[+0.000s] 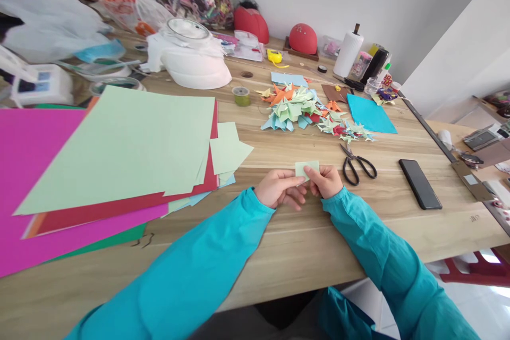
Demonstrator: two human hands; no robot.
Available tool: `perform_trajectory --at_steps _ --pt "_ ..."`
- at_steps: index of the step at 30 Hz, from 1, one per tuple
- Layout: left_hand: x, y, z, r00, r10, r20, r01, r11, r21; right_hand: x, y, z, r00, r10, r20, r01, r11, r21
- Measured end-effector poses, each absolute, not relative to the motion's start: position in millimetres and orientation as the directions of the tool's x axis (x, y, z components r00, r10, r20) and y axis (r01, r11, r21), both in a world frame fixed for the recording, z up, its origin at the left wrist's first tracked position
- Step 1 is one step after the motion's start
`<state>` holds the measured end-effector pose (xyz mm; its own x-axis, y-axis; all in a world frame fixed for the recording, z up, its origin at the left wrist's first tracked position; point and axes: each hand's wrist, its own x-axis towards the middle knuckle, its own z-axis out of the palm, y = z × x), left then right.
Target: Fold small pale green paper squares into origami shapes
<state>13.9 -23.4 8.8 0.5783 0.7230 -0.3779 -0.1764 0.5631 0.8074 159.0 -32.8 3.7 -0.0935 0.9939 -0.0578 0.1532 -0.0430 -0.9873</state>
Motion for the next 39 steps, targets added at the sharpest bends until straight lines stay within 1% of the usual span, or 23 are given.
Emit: perform_trajectory --at_steps 4,9,13,20,25,30,34,39 --pt "13.3 -22.0 8.4 0.553 0.745 -0.372 -0.188 0.547 0.816 159.7 -33.0 3.3 -0.092 0.994 -0.062 0.152 -0.048 -0.987" --pt "12.9 -22.2 6.7 0.596 0.717 -0.361 -0.166 0.55 0.818 159.6 -32.5 2.6 -0.087 0.994 -0.061 0.15 -0.048 -0.988" --pt "14.2 -23.5 6.4 0.593 0.717 -0.366 -0.164 0.553 0.817 159.4 -32.5 2.1 -0.101 0.993 -0.066 0.142 -0.051 -0.989" --pt "15.8 -26.9 4.6 0.6 0.751 -0.275 -0.215 0.483 0.849 159.9 -33.0 2.2 -0.165 0.985 -0.055 0.078 -0.043 -0.996" --pt "15.9 -26.5 2.8 0.621 0.738 -0.263 -0.213 0.482 0.85 158.7 -33.9 3.0 -0.244 0.967 -0.072 0.061 -0.059 -0.996" --pt "14.4 -25.8 5.3 0.661 0.709 -0.246 -0.237 0.508 0.828 158.0 -34.0 -0.5 -0.23 0.969 -0.087 0.027 -0.083 -0.996" --pt "13.0 -24.9 7.6 0.669 0.69 -0.278 -0.231 0.548 0.804 159.6 -32.3 -2.7 -0.214 0.972 -0.099 -0.009 -0.103 -0.995" --pt "12.4 -24.4 7.3 0.651 0.694 -0.308 -0.207 0.552 0.808 161.5 -31.3 2.6 -0.16 0.977 -0.139 0.03 -0.136 -0.99"
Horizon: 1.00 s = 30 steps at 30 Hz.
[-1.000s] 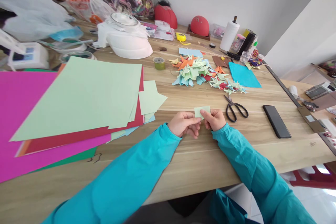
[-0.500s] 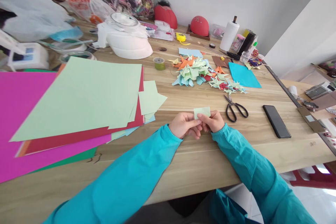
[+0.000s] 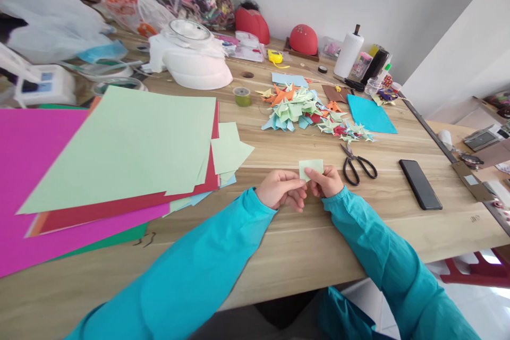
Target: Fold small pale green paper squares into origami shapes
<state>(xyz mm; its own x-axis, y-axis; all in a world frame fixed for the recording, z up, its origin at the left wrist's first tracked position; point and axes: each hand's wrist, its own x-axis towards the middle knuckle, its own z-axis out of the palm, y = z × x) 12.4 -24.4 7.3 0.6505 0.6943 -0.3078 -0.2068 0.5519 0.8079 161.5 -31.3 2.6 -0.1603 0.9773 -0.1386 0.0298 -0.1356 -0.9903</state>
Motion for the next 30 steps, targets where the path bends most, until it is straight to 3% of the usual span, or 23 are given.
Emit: perform_trajectory --at_steps 12,20,30 --pt "12.6 -24.6 8.6 0.684 0.667 -0.297 -0.225 0.58 0.783 161.6 -30.6 0.5 -0.143 0.976 -0.165 -0.004 -0.167 -0.986" --pt "9.5 -23.4 7.8 0.695 0.653 -0.303 -0.222 0.595 0.773 172.3 -18.1 -3.2 -0.005 0.987 -0.159 -0.217 -0.157 -0.963" --pt "16.0 -25.3 4.9 0.671 0.68 -0.296 -0.22 0.564 0.796 159.4 -31.3 -3.6 -0.166 0.975 -0.15 -0.02 -0.155 -0.988"
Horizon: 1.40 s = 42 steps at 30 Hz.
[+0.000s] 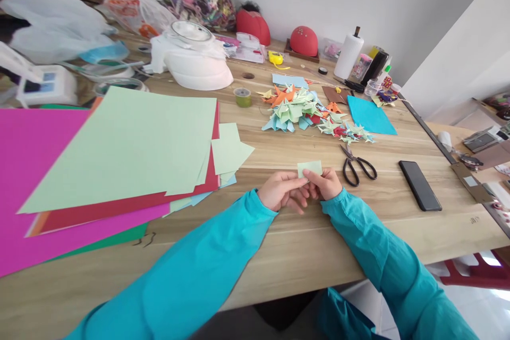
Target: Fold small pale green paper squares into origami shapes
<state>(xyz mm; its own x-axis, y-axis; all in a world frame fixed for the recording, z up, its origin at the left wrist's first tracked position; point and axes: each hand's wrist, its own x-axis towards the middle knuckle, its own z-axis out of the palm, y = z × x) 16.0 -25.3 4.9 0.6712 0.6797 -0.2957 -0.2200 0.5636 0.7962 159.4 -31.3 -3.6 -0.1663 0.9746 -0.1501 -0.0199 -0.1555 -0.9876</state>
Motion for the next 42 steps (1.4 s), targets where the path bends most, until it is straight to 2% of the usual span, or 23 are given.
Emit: perform_trajectory --at_steps 7,11,15,21,28,33,42 --pt "16.0 -26.8 3.4 0.686 0.688 -0.238 -0.255 0.534 0.806 158.0 -33.7 -1.5 -0.255 0.953 -0.166 -0.022 -0.177 -0.984" --pt "16.3 -28.5 3.6 0.658 0.714 -0.24 -0.25 0.508 0.824 155.8 -36.7 5.3 -0.234 0.966 -0.106 0.043 -0.098 -0.994" --pt "16.4 -29.2 4.2 0.599 0.74 -0.306 -0.181 0.498 0.848 154.2 -37.3 9.2 -0.185 0.982 -0.027 0.116 -0.005 -0.993" --pt "15.7 -27.8 3.9 0.558 0.774 -0.297 -0.143 0.443 0.885 156.1 -35.8 6.7 -0.179 0.983 -0.036 0.131 -0.012 -0.991" --pt "15.2 -28.1 6.9 0.617 0.744 -0.255 -0.17 0.443 0.88 158.7 -33.2 3.7 -0.185 0.972 -0.148 0.038 -0.143 -0.989" --pt "16.1 -28.8 5.2 0.599 0.764 -0.237 -0.189 0.423 0.886 161.4 -27.8 -3.9 -0.143 0.982 -0.123 -0.11 -0.139 -0.984" --pt "16.9 -26.6 4.5 0.545 0.802 -0.246 -0.229 0.424 0.876 163.7 -23.2 -9.2 -0.149 0.972 -0.184 -0.184 -0.21 -0.96"
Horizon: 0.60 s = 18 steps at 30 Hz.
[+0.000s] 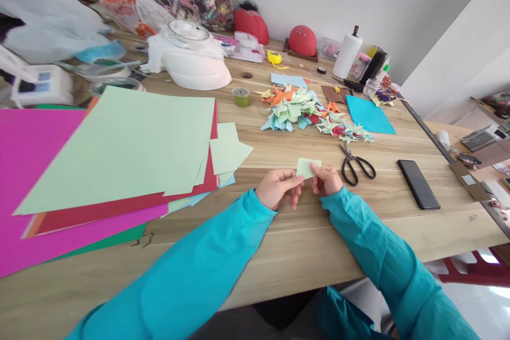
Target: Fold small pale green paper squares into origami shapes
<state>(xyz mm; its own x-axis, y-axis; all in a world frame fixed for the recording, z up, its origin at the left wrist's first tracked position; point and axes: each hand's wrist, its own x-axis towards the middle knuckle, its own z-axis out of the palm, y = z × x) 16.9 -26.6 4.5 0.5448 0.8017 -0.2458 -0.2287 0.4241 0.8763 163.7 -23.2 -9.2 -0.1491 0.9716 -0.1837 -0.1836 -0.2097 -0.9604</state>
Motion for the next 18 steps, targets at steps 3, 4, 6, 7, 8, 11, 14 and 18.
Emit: perform_trajectory --at_steps 3,4,6,7,8,11,14,18 --pt "16.4 -25.4 4.2 0.532 0.812 -0.241 -0.238 0.416 0.877 163.8 -24.2 -7.1 -0.133 0.97 -0.203 -0.187 -0.225 -0.956" --pt "16.1 -24.9 3.8 0.537 0.81 -0.237 -0.232 0.412 0.881 163.8 -25.0 -6.3 -0.139 0.97 -0.202 -0.176 -0.225 -0.959" --pt "15.3 -24.0 2.6 0.544 0.808 -0.226 -0.216 0.395 0.893 163.4 -26.9 -4.3 -0.167 0.966 -0.197 -0.131 -0.219 -0.967" --pt "15.0 -23.6 2.0 0.544 0.81 -0.218 -0.213 0.385 0.898 163.0 -28.0 -3.1 -0.187 0.963 -0.196 -0.1 -0.217 -0.971" --pt "14.8 -23.4 1.3 0.545 0.812 -0.211 -0.213 0.378 0.901 162.5 -28.9 -1.9 -0.205 0.959 -0.197 -0.069 -0.214 -0.974" --pt "15.1 -23.1 -0.1 0.564 0.8 -0.204 -0.225 0.387 0.894 160.5 -30.4 1.5 -0.243 0.948 -0.206 -0.013 -0.216 -0.976" --pt "16.2 -23.6 -0.2 0.605 0.766 -0.22 -0.218 0.425 0.879 159.4 -30.2 3.3 -0.259 0.947 -0.19 -0.032 -0.205 -0.978" --pt "17.5 -24.8 1.0 0.601 0.768 -0.219 -0.236 0.433 0.87 159.6 -30.7 2.3 -0.252 0.951 -0.177 -0.031 -0.191 -0.981"
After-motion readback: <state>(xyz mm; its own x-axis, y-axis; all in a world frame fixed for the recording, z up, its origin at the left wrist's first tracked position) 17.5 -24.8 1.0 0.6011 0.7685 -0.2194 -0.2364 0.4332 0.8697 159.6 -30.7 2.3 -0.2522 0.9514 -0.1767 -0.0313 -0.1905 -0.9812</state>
